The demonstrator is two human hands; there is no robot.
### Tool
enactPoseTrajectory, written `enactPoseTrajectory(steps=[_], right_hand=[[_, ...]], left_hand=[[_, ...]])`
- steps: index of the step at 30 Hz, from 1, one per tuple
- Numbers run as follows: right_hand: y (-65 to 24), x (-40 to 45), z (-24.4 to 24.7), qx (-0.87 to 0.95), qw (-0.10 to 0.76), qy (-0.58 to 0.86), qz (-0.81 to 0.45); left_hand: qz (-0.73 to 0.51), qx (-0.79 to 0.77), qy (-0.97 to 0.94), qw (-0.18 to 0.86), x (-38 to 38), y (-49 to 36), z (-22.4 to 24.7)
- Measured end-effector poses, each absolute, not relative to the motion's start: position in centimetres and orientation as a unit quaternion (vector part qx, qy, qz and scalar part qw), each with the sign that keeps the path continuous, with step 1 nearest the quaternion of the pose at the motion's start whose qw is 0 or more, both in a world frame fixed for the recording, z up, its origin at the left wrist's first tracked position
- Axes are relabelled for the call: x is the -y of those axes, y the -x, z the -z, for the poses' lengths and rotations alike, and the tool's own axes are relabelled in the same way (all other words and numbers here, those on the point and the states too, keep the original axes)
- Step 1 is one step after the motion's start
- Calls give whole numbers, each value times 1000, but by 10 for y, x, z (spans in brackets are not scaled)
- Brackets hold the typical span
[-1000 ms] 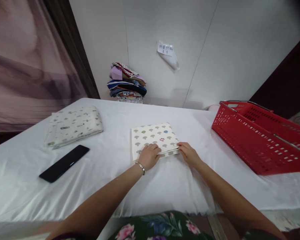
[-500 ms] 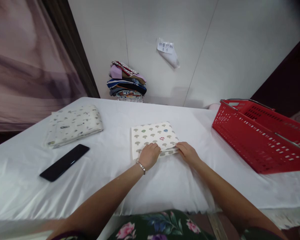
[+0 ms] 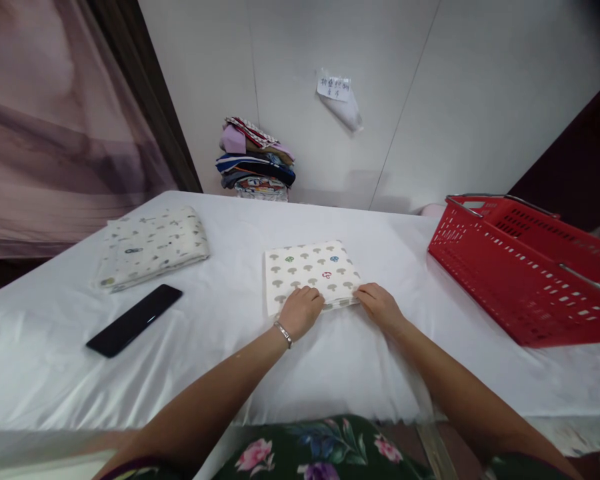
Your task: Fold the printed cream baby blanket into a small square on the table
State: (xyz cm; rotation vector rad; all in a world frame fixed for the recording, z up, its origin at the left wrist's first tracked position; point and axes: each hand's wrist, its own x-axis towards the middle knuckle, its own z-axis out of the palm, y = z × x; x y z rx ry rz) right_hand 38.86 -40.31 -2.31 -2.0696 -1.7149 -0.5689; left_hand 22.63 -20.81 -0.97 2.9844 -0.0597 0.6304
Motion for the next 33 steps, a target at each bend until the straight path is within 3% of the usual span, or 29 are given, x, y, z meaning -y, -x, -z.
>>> enactPoseTrajectory(steps=[16,20,25,33], right_hand=[[-394,402,11,645,150,733,154],[-398,398,13,647,114,736,163],[-399,398,19,620,140,740,221],[-398,403,29,634,145,729,211]], left_hand=[[-180,-3,-979,96,205,-231,5],[-183,1,-981,61,206,-234,5],[-215,-4,-976,18,208,-234,11],[-196,13,-980,28,209,-229,12]])
